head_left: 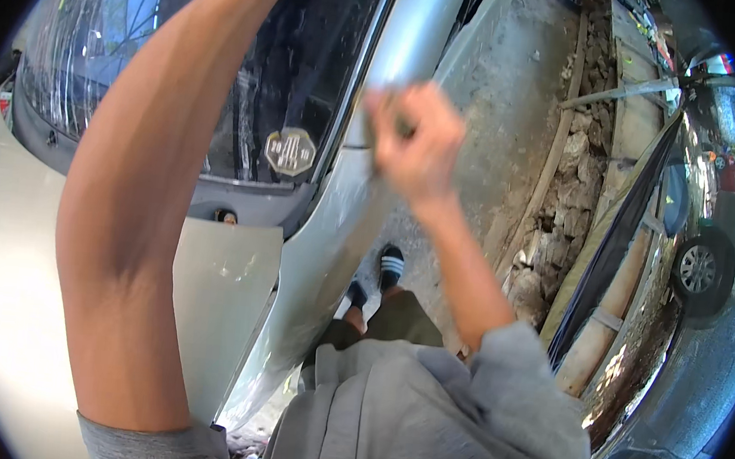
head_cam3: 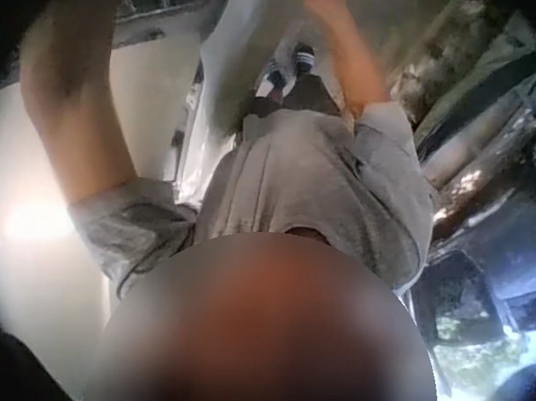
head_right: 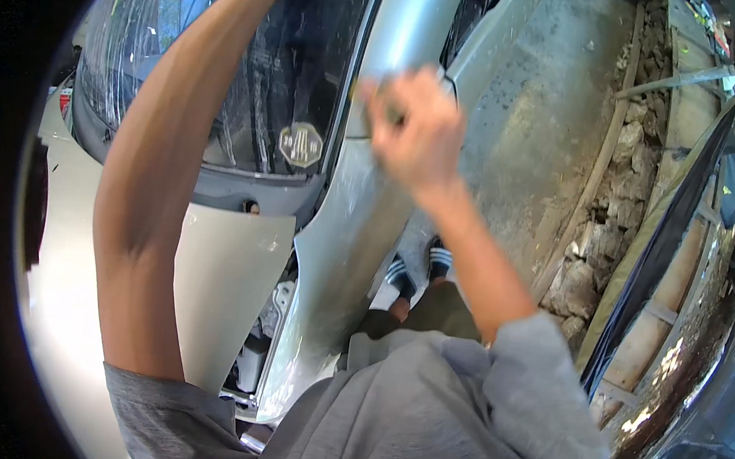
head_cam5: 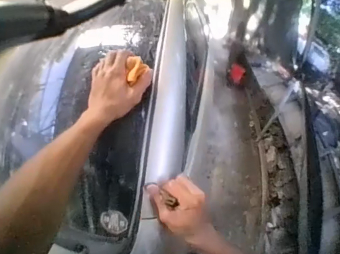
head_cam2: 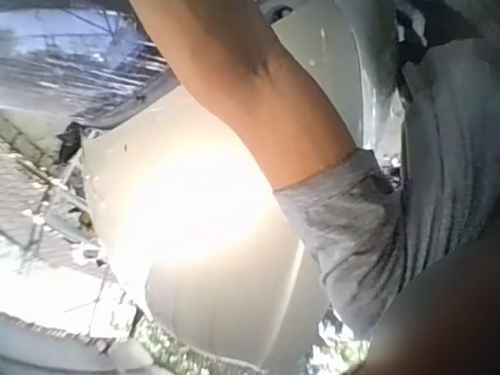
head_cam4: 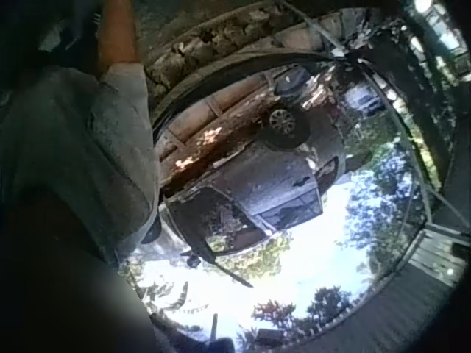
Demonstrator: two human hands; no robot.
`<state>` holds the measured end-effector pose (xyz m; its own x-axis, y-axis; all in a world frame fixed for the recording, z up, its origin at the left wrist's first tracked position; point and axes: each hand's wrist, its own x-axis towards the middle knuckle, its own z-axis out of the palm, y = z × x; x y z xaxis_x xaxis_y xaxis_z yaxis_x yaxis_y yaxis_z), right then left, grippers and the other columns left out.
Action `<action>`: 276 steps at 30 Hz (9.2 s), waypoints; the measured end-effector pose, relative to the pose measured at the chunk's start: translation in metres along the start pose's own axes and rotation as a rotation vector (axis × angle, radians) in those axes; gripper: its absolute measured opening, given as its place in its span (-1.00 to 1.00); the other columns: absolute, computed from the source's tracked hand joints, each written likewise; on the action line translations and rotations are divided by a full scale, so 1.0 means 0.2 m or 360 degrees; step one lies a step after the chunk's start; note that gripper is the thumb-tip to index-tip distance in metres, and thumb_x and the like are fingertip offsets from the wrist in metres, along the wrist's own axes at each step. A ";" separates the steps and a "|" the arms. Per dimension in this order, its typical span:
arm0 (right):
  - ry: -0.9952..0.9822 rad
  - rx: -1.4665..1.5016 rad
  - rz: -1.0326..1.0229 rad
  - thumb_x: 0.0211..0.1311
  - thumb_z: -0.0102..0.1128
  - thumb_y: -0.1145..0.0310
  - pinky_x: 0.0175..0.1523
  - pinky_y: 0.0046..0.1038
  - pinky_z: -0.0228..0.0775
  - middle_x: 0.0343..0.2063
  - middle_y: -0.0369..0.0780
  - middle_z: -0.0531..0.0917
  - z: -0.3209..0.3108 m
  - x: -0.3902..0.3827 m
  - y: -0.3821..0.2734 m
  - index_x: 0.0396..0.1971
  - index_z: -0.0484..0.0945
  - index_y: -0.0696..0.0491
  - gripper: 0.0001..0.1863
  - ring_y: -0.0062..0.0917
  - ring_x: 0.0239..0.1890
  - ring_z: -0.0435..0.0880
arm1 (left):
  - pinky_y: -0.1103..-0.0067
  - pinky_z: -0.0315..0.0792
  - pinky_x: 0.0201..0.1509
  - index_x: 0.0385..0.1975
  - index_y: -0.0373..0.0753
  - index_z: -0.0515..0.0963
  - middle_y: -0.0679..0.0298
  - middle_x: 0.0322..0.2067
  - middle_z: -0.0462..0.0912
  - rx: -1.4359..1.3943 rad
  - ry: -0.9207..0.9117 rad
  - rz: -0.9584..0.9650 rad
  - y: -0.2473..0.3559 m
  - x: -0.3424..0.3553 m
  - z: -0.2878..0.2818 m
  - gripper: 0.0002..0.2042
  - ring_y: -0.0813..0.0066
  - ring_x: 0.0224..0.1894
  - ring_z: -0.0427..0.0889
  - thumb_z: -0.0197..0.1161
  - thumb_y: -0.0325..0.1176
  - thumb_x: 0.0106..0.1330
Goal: Sanding the rear quarter panel and body of a car using a sanding block and water.
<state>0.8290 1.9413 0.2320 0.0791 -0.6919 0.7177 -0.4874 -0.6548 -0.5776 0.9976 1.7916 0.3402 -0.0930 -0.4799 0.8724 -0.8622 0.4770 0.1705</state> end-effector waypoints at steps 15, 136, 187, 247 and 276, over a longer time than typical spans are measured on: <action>0.0440 0.0109 0.1026 0.36 0.19 0.29 -0.51 -0.38 0.04 -0.70 -0.20 0.19 0.10 -0.34 -0.14 -0.67 0.25 0.14 -0.56 -0.57 -0.61 0.15 | 0.18 0.35 0.08 -0.13 -0.23 0.47 -0.02 -0.17 0.55 0.0091 -0.0091 -0.0047 0.06 -0.01 -0.02 -0.63 -0.06 -0.03 0.51 0.27 -0.08 0.23; -0.0338 0.0206 -0.1477 0.06 0.30 0.27 -0.53 -0.34 0.16 -0.69 -0.25 0.50 -0.04 0.41 0.42 -0.70 0.37 -0.07 -0.71 -0.41 -0.62 0.48 | 0.23 0.34 0.18 -0.09 -0.21 0.48 0.01 -0.08 0.52 0.0089 -0.0005 -0.0319 -0.04 0.16 0.07 -0.59 0.01 0.08 0.47 0.30 -0.05 0.22; -0.0057 -0.0167 -0.1428 0.21 0.16 0.27 -0.50 -0.37 0.07 -0.77 -0.31 0.30 0.10 1.59 0.77 -0.69 0.40 -0.06 -0.71 -0.43 -0.71 0.33 | 0.33 0.36 0.19 -0.03 -0.25 0.46 0.08 0.05 0.50 0.0335 0.0002 -0.0361 -0.06 0.16 0.07 -0.61 0.04 0.11 0.50 0.32 -0.18 0.24; 0.0188 0.0008 0.0028 0.19 0.07 -0.25 -0.25 -0.16 0.46 -0.50 0.06 0.65 0.04 5.25 3.80 -0.48 0.68 0.10 -0.38 -0.06 -0.37 0.70 | 0.43 0.46 -0.09 0.07 -0.30 0.40 0.10 -0.29 0.64 0.1892 0.0743 -0.0684 -0.57 1.88 1.61 -0.45 0.27 -0.25 0.63 0.04 0.13 0.43; 0.0245 0.0395 0.2017 0.29 0.28 0.01 -0.19 -0.47 0.29 -0.45 -0.30 0.56 -1.21 4.50 7.58 -0.33 0.55 0.26 -0.50 -0.62 -0.33 0.40 | 0.07 0.29 0.24 0.08 -0.12 0.45 -0.06 0.02 0.54 0.2015 0.0100 -0.0445 -1.21 4.38 6.21 -0.51 -0.06 0.08 0.55 0.12 0.09 0.30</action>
<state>-0.0492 0.4004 0.0961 -0.4233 -0.8356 -0.3501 0.0253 0.3754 -0.9265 0.5060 0.3425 0.4943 0.1591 -0.3982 0.9034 -0.7201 -0.6728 -0.1697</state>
